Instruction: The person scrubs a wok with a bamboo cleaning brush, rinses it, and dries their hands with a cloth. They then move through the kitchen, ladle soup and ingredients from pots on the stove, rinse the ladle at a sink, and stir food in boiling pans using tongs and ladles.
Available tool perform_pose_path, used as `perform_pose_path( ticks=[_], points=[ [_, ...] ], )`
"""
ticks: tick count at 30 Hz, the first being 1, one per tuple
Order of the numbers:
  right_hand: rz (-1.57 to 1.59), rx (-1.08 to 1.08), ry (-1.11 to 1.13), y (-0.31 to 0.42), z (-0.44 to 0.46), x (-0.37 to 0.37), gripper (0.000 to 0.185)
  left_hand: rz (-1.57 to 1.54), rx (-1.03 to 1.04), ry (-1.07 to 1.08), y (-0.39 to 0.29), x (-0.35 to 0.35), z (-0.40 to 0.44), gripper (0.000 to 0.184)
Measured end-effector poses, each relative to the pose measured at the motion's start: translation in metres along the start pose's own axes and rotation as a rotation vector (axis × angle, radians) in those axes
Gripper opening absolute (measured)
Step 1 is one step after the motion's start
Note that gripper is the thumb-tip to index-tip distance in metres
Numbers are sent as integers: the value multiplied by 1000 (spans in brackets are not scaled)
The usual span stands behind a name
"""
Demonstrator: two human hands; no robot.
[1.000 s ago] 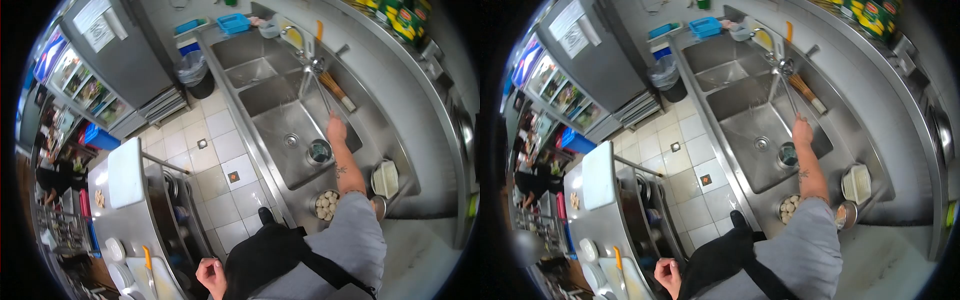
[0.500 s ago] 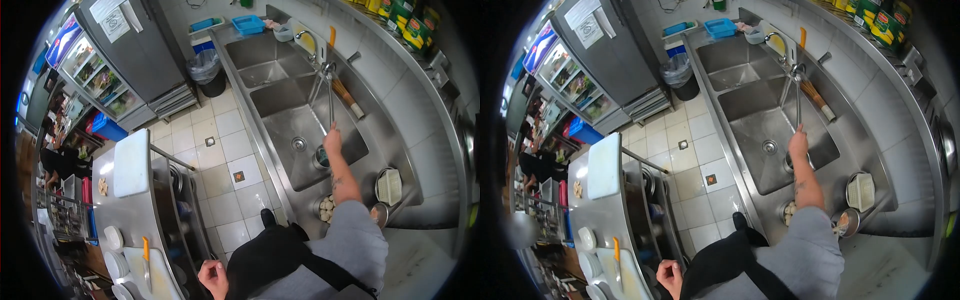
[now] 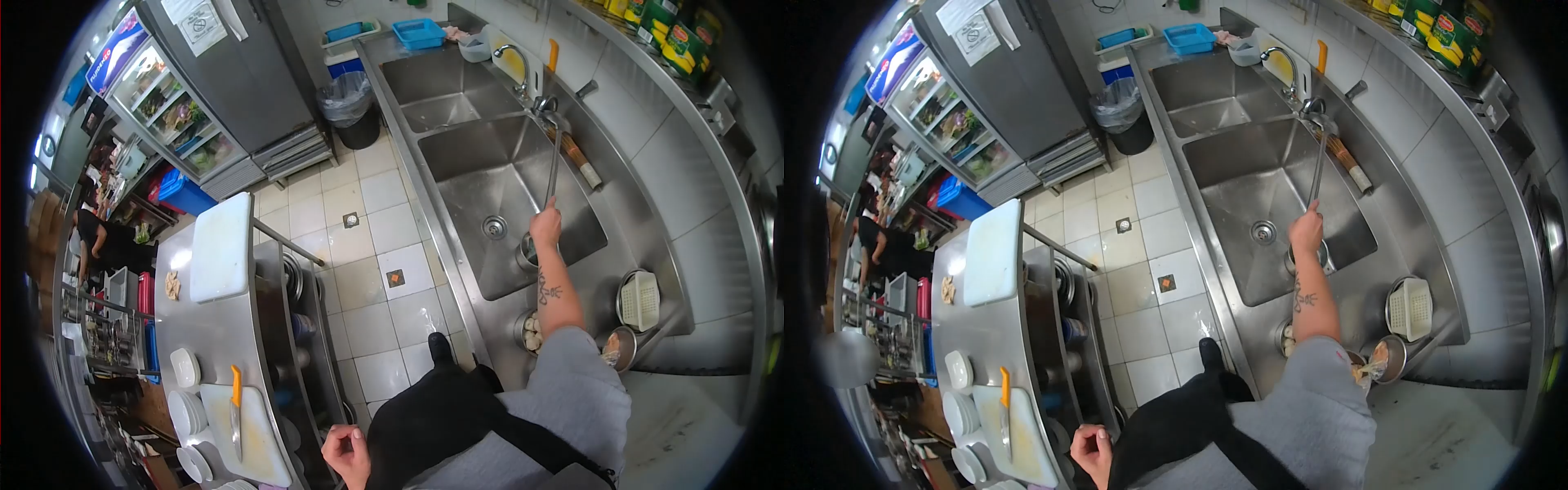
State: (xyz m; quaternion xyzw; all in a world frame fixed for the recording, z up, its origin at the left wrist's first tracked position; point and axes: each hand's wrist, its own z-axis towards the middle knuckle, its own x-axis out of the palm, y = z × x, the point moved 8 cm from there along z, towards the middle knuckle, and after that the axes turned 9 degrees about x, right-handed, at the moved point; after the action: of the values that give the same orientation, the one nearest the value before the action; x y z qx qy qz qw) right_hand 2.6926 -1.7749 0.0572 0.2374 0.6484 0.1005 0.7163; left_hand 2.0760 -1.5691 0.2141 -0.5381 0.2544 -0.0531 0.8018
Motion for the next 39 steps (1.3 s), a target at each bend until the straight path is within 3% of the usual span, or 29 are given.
perform_pose_path(
  ticks=[7,12,15,16,19,20,22,24,27,30,31,33,36,39],
  points=[
    [42,73,136,-17,-1,16,58,14,-58,46,4,-7,-17,8],
    [41,81,-6,4,-13,-8,54,-31,-72,-71,1,-34,-49,10],
    [26,74,25,25,3,-37,51,65,-168,-46,5,-46,-67,12],
    [8,52,19,25,17,-34,50,71,-245,25,27,-47,-82,3],
    [-58,13,17,7,38,-28,48,93,-255,36,21,-39,-81,5],
    [-63,9,17,9,35,-35,47,23,-103,-81,13,-36,-73,10],
    [-57,-11,-22,4,34,-37,44,-36,-154,-98,18,-32,-75,7],
    [34,-54,-30,-25,39,-15,39,-58,-200,-115,21,-29,-79,7],
    [347,-67,-44,-74,81,61,47,-26,-72,-29,7,-27,-71,4],
    [475,-114,-48,-10,-34,-21,47,-92,-35,-12,-3,-34,-76,7],
    [423,-195,-384,-23,-46,-12,46,-116,-20,16,-2,-38,-84,7],
    [551,-215,-397,-10,-136,-35,47,-131,0,-22,-4,-50,-99,8],
    [877,-200,110,0,-201,6,31,-130,50,-43,-4,-78,-120,8],
    [936,-171,415,17,-243,50,27,-128,37,-81,-1,-107,-151,7]
  ],
)
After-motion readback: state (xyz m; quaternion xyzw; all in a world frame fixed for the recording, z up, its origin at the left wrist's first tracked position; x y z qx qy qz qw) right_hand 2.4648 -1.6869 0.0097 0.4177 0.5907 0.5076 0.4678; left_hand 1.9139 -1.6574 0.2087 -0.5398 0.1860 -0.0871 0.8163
